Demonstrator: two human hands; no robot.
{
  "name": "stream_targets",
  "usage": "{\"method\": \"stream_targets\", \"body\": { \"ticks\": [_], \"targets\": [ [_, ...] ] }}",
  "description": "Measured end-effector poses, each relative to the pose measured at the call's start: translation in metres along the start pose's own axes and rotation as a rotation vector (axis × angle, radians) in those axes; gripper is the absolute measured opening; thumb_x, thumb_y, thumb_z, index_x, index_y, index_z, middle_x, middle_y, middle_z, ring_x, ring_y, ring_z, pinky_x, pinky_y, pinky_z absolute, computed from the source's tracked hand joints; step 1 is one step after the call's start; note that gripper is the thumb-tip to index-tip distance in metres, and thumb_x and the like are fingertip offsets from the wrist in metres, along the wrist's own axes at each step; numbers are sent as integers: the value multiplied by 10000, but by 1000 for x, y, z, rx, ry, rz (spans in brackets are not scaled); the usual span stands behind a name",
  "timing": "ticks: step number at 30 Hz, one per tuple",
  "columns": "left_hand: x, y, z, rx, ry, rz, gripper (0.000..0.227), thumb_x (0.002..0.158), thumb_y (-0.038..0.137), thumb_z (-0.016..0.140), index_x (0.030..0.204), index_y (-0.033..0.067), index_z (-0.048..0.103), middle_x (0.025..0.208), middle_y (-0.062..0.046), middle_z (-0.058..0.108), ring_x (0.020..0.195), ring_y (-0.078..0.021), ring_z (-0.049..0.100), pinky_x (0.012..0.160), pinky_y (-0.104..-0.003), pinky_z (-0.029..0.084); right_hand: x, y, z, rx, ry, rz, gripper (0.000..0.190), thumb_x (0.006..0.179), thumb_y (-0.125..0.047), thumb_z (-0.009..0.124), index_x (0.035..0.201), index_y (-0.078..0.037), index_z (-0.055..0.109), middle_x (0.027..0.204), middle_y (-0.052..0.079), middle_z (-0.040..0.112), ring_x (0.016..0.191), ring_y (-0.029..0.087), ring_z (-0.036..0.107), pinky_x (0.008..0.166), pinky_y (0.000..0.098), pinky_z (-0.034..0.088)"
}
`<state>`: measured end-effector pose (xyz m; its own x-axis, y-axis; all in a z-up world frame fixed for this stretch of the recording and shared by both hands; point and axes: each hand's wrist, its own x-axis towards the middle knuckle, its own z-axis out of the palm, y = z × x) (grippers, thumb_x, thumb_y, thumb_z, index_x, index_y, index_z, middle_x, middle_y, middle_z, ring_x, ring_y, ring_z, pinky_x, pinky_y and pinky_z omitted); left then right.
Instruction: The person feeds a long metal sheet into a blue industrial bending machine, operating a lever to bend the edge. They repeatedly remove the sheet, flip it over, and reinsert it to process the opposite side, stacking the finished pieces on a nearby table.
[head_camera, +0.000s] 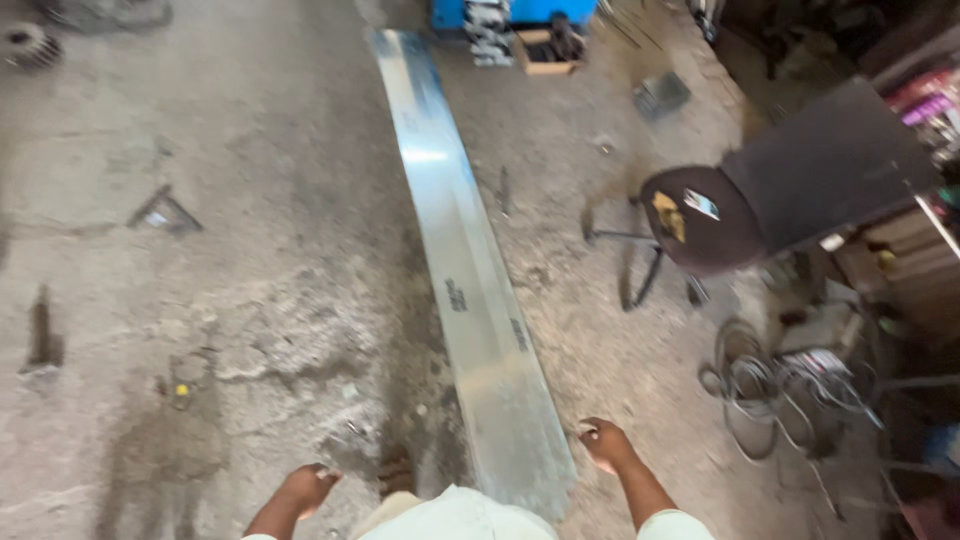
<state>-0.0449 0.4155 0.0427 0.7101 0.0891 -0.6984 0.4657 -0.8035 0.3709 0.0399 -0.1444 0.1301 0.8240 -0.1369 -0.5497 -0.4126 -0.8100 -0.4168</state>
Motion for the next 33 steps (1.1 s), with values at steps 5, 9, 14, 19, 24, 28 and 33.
{"method": "stream_targets", "body": {
  "ticks": [5,9,14,19,24,28,33],
  "targets": [
    [46,6,-98,-78,-9,-6,579,896,581,670,1247,124,723,1207,-149,760,1157,-312,711,1002,-380,560,53,-83,-16,-61,18,-49,467,844,-313,739,1292,-192,693,1118,116,799,997,260,780,902,359,602],
    [106,36,-168,-256,156,101,531,892,518,654,1252,134,727,1202,-138,769,1129,-302,730,976,-383,570,105,-123,-21,-29,-60,-35,427,844,-295,769,1251,-168,737,1042,134,805,919,252,777,803,365,615],
    [223,102,-263,-411,184,87,566,927,510,617,1311,99,683,1243,-154,745,1143,-324,741,978,-411,582,208,-186,-52,223,-163,167,420,887,-214,772,1291,-113,718,988,178,799,747,304,704,597,428,546],
    [327,158,-361,-268,223,83,592,942,548,615,1345,117,662,1329,-140,684,1241,-317,652,1052,-407,519,338,-277,-92,403,-181,169,431,898,-185,760,1315,-91,695,1059,154,801,820,273,729,648,400,584],
    [391,186,-474,-224,80,-156,590,969,547,640,1397,142,627,1379,-122,653,1251,-314,650,1051,-418,530,484,-418,-165,191,-171,-21,456,901,-197,780,1333,-89,678,1106,136,798,901,235,765,700,356,609],
    [434,174,-542,-662,285,-55,516,900,441,678,1321,148,729,1202,-119,788,1042,-294,756,849,-423,564,594,-550,-204,76,-127,-235,435,944,-295,727,1325,-88,737,991,220,788,733,344,712,636,391,508],
    [521,153,-631,-850,216,-345,519,974,485,646,1310,96,721,1107,-122,806,903,-252,756,675,-408,588,718,-713,-198,435,-265,-299,431,938,-218,681,1341,-65,670,1108,86,779,902,186,753,771,330,602]
  ]
}}
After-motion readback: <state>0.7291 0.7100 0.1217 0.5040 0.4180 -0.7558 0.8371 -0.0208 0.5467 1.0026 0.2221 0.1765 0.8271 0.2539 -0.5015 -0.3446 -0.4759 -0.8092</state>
